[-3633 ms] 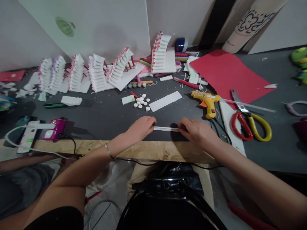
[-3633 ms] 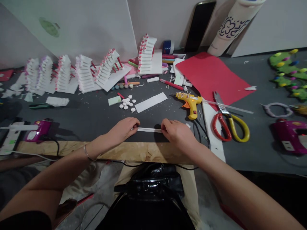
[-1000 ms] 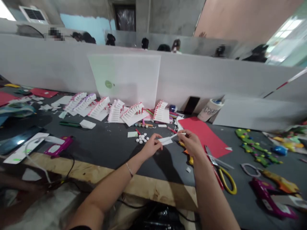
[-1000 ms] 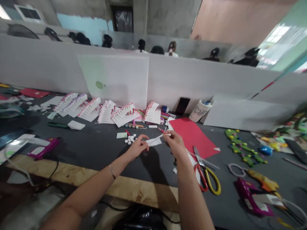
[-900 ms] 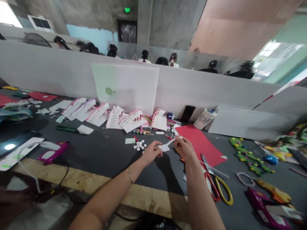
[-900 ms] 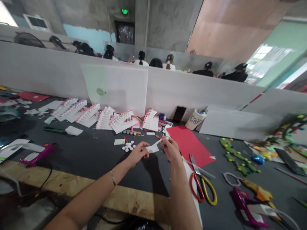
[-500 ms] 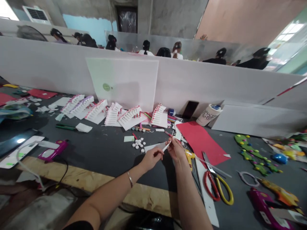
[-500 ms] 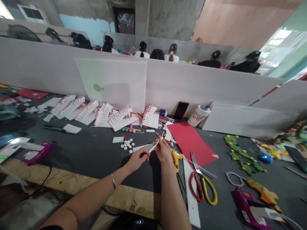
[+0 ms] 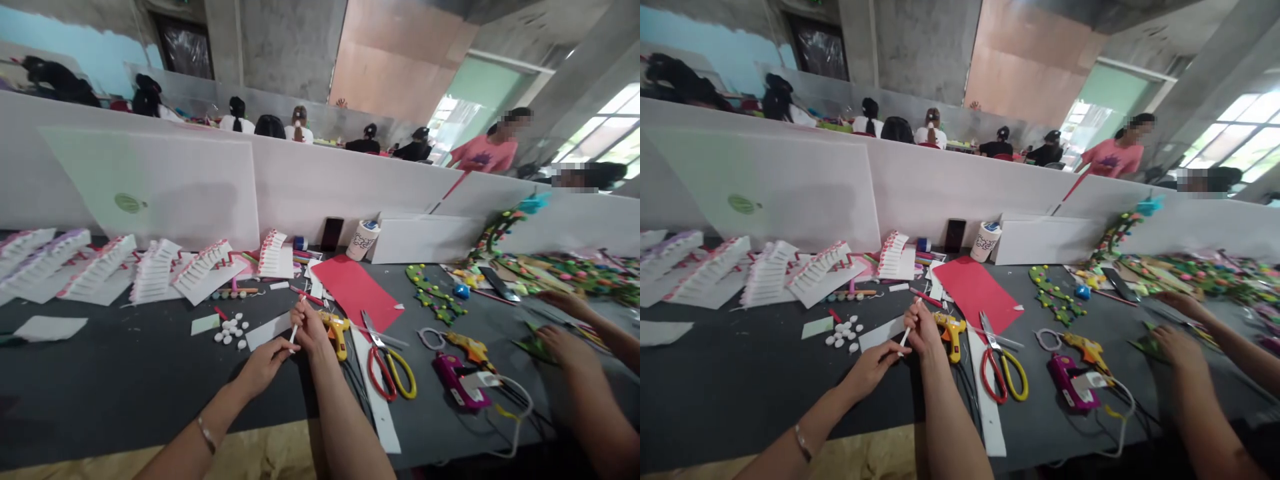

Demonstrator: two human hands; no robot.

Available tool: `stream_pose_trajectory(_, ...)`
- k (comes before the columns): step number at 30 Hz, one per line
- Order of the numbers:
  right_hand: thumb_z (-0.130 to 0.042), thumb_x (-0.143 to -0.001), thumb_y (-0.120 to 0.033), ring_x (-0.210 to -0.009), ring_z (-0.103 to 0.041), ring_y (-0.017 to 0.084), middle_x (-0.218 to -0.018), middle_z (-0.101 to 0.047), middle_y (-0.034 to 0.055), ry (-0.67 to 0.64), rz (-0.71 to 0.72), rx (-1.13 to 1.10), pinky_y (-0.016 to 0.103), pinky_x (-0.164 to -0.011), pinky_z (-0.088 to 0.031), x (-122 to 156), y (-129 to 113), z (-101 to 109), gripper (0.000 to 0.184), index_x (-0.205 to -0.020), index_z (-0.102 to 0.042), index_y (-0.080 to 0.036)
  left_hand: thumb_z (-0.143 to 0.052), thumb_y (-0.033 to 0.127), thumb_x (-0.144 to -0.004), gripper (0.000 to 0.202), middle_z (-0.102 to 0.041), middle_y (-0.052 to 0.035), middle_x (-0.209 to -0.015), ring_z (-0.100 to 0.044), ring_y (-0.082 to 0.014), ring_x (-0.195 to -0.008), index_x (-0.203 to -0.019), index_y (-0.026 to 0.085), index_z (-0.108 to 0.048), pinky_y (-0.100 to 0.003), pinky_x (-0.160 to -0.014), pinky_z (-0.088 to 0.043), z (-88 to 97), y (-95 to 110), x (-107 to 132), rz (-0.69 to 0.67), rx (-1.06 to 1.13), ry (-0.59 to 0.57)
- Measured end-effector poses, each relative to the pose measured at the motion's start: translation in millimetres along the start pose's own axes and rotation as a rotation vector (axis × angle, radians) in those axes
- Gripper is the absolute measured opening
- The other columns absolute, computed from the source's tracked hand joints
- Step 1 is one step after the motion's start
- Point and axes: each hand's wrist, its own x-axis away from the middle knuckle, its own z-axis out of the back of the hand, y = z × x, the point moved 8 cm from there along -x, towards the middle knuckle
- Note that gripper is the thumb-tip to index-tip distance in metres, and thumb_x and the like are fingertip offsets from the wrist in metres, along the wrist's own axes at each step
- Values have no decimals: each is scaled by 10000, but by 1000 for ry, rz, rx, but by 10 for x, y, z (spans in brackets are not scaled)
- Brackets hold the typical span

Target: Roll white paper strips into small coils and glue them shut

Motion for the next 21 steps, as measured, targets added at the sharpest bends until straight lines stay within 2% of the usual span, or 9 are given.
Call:
stream_pose_trajectory(5,-743,-778,-265,-491,-264,67,-599,-306,-86,-41,1,-37,136,-394,-248,40,-62,-55,263,-789,-484,-222,-513,382,-889,261,-758,-36,-946,-676,-211,-901,-915,226,-721,-296,-858,-483,46,-5,-18,3,-14,20)
stream_pose_trajectory(10,-697,-820,-286,-494,-204,92,-595,-248,-82,-76,17,-16,168,-385,-225,66,-112,-114,230,-761,-482,-229,-514,384,-873,262,-750,-35,-893,-658,-212,-877,-863,227,-723,-296,-836,-476,72,13,-18,1,-60,59)
stream_pose_trajectory(14,-659,-839,-318,-493,-168,109,-586,-205,-83,-107,11,38,194,-397,-220,92,-114,-128,184,-787,-504,-233,-503,392,-862,274,-694,-23,-761,-612,-186,-752,-763,210,-682,-282,-756,-464,79,19,-2,0,-67,92)
stream_pose_trajectory(17,-661,-816,-357,-494,-169,107,-575,-189,-88,-137,22,104,202,-452,-285,115,-149,-154,209,-779,-495,-236,-512,429,-859,320,-621,-13,-678,-548,-161,-677,-689,187,-634,-268,-689,-435,131,11,-8,9,26,129)
stream_pose_trajectory(21,-664,-775,-462,-490,-213,96,-546,-199,-100,-173,46,254,245,-576,-378,148,-171,-229,293,-735,-480,-238,-576,515,-827,389,-522,9,-592,-458,-123,-587,-643,172,-564,-252,-610,-383,254,-53,-41,51,341,179)
